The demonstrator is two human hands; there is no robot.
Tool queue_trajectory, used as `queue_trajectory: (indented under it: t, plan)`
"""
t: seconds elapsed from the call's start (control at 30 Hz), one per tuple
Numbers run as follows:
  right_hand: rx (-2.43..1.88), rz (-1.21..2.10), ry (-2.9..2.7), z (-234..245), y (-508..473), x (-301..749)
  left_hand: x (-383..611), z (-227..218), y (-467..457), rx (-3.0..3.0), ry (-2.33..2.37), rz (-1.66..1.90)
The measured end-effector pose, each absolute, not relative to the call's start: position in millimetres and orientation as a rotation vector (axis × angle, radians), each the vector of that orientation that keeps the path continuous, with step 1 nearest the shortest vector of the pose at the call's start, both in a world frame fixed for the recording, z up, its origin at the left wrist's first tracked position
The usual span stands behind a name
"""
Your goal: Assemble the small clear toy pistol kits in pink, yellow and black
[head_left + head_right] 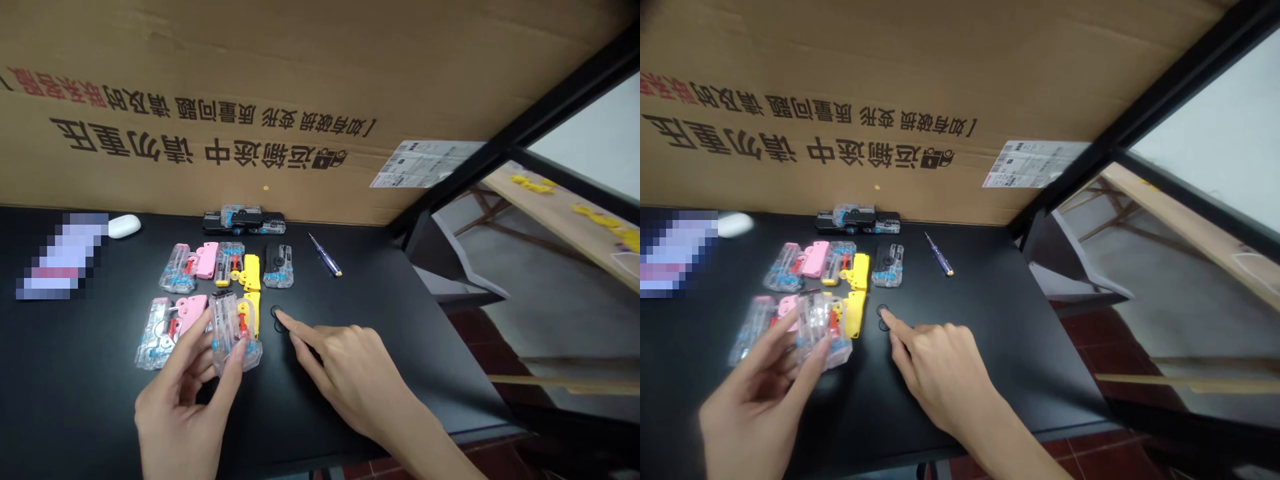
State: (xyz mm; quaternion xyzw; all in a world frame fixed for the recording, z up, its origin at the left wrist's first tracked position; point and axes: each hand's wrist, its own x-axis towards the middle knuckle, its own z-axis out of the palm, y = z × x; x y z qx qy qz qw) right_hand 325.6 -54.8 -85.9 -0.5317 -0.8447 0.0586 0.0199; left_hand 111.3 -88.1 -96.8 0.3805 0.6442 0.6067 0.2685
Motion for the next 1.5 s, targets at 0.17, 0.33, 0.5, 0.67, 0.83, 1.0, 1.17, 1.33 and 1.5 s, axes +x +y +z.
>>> queue_trajectory:
  t: [0.17, 0.33, 0.5, 0.67, 0.83, 1.0, 1.17, 1.33, 1.5]
  plan:
    - [-1.559, 0.084, -2.47, -79, -58, 328, 112, -95, -86, 1.069, 1.717, 1.628]
    - [-1.246, 0.158, -2.307, -69, -73, 313, 106, -98, -88, 1.124, 1.652, 1.576]
    - [-1.174, 0.186, -2.412, -75, -81, 293, 105, -99, -87, 1.115, 1.49, 1.56]
    - [-1.189, 0.158, -2.331, -81, -80, 289, 104, -103, -87, 1.148, 1.401, 1.534]
    - [-1.192, 0.269, -2.373, -78, -78, 297, 97, -119, -98, 1.377, 1.424, 1.407]
    - [-1.248, 0.412, -2.384, -70, -72, 309, 87, -120, -104, 1.707, 1.52, 1.412]
    - [-1.407, 0.476, -2.354, -66, -63, 326, 86, -112, -92, 2.198, 1.566, 1.379]
    - [-1.584, 0.531, -2.481, -74, -54, 331, 92, -121, -87, 2.474, 1.448, 1.205]
    - [-1.652, 0.51, -2.568, -76, -45, 323, 95, -130, -88, 2.51, 1.443, 1.116]
